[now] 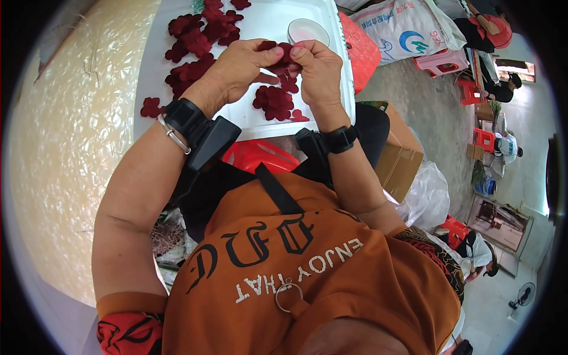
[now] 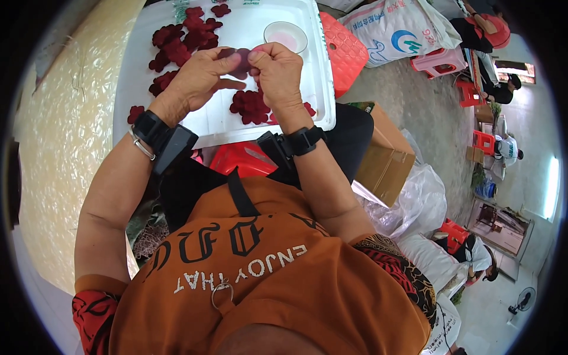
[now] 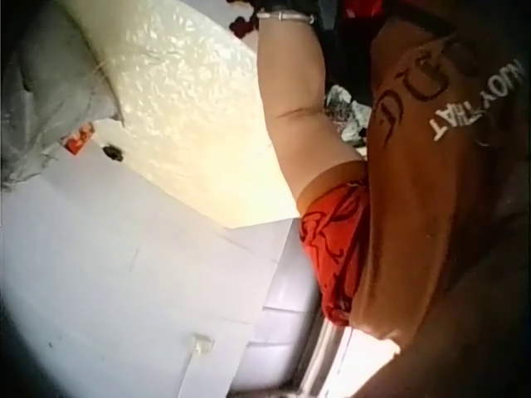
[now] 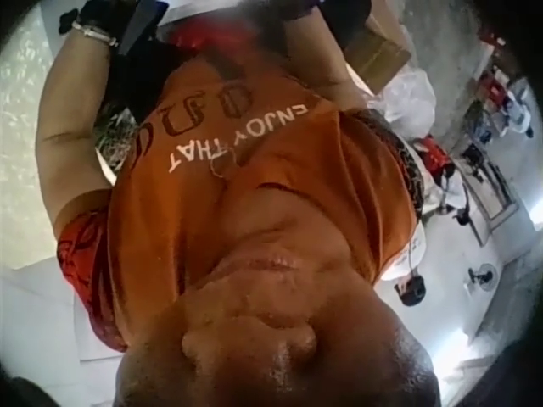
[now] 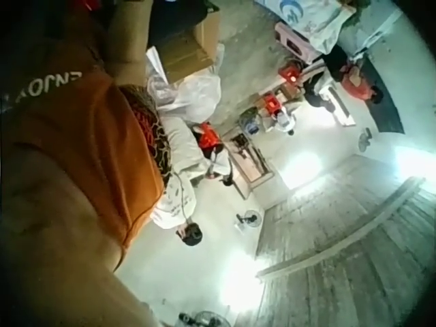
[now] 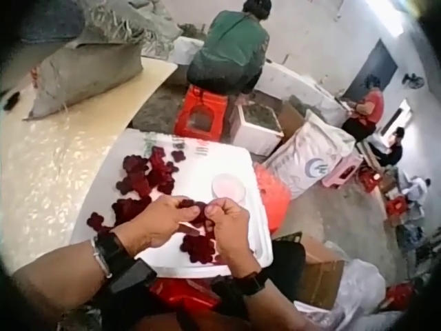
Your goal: The person picks up fabric petals from a tray, dips them into a bowl of liquid, and presses them together by hand. They repeat this process, layering and joining the petals one at a time to assemble a flower.
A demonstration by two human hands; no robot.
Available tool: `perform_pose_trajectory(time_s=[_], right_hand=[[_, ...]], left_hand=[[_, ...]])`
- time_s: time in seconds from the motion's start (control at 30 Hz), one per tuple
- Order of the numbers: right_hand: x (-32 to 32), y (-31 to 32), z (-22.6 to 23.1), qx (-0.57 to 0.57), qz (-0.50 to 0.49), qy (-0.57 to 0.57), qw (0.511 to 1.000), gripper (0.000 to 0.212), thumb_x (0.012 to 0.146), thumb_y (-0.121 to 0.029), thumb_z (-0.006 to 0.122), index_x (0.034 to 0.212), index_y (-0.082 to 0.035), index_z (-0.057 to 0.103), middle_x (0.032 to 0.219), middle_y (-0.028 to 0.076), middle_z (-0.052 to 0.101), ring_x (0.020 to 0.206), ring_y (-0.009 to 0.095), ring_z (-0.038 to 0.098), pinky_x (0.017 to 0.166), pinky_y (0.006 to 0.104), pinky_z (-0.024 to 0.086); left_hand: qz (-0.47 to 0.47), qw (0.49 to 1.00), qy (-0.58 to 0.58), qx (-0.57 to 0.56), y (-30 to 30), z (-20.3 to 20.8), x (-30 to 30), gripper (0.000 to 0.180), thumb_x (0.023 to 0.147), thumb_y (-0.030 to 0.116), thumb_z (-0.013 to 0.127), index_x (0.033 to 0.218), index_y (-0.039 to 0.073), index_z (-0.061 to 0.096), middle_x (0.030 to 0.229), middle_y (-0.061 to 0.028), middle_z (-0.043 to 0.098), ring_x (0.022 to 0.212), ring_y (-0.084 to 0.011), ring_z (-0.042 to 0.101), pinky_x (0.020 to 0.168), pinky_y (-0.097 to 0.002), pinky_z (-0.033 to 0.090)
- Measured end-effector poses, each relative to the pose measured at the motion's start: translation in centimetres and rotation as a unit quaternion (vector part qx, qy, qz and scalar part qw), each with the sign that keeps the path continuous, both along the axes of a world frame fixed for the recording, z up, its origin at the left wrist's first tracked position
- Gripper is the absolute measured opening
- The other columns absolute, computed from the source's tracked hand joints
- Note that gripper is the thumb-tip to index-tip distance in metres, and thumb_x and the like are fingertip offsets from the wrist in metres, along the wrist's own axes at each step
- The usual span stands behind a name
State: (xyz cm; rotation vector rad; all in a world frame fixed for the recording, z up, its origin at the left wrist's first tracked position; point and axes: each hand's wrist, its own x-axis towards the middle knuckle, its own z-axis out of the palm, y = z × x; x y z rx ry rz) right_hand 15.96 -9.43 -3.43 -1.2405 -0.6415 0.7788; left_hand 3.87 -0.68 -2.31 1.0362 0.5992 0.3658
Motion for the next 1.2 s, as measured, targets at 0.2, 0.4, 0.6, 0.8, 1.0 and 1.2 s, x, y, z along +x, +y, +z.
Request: perform_pose_trajectory(time_s=[0.2,0.4,0.6,0.8,1.0,1.2], right_hand=[[0.4,-0.1,-0.7,0.024,0.031,0.050,0.998,0.008,0.081,-0.006,0.058,0.083,0.002,0.059,0.068,0.007,0.058,0.055,0.013,0.053,0.050,0.0231,0.044],[0.8,-0.4,0.4,0.030,0.014,0.023,0.999,0.011,0.082,-0.007,0.058,0.086,0.003,0.059,0.069,0.008,0.058,0.058,0.014,0.054,0.053,0.0241,0.046],[1.0,-0.3,0.5,-0.008,0.100,-0.055,0.993,0.013,0.082,-0.009,0.058,0.085,0.004,0.060,0.070,0.006,0.059,0.059,0.013,0.055,0.054,0.0232,0.046],[0.2,0.0,0.6,-0.023,0.075,-0.146,0.986,0.013,0.081,-0.009,0.060,0.084,0.004,0.061,0.071,0.005,0.060,0.061,0.011,0.055,0.057,0.0216,0.046],[-0.8,-0.4,1.0,0.036,0.085,-0.079,0.993,0.012,0.081,-0.007,0.060,0.085,0.004,0.061,0.071,0.005,0.060,0.063,0.011,0.056,0.059,0.0207,0.046],[0.5,-0.5,0.8,0.065,0.115,-0.086,0.988,0.012,0.081,-0.006,0.060,0.087,0.004,0.061,0.072,0.006,0.061,0.064,0.011,0.057,0.058,0.0208,0.047]], left_hand=[[0.017,1.000,0.000,0.001,0.5,0.2,-0.1,0.025,0.087,0.008,0.053,0.109,-0.003,0.051,0.097,-0.0122,0.057,0.085,-0.0203,0.058,0.072,-0.0305,0.054],[0.008,0.999,-0.016,0.046,0.5,0.0,-0.2,0.023,0.085,0.003,0.053,0.107,-0.004,0.052,0.097,-0.0126,0.057,0.086,-0.0207,0.058,0.073,-0.0316,0.055],[-0.007,0.996,-0.009,0.088,0.6,0.2,-0.2,0.019,0.082,-0.001,0.054,0.101,-0.004,0.054,0.091,-0.0122,0.059,0.079,-0.0214,0.061,0.070,-0.0318,0.056],[-0.002,0.998,-0.051,0.039,0.4,0.3,-0.3,0.016,0.082,-0.001,0.055,0.098,-0.004,0.055,0.085,-0.0118,0.060,0.074,-0.0224,0.063,0.065,-0.0308,0.056],[0.024,0.998,-0.038,0.054,1.1,0.7,-0.5,0.014,0.081,-0.001,0.056,0.094,-0.005,0.057,0.082,-0.0123,0.061,0.071,-0.0207,0.063,0.063,-0.0310,0.056],[-0.023,0.998,-0.042,0.035,1.0,0.7,-0.5,0.015,0.082,0.001,0.056,0.096,-0.003,0.056,0.084,-0.0117,0.061,0.073,-0.0216,0.063,0.062,-0.0313,0.056]])
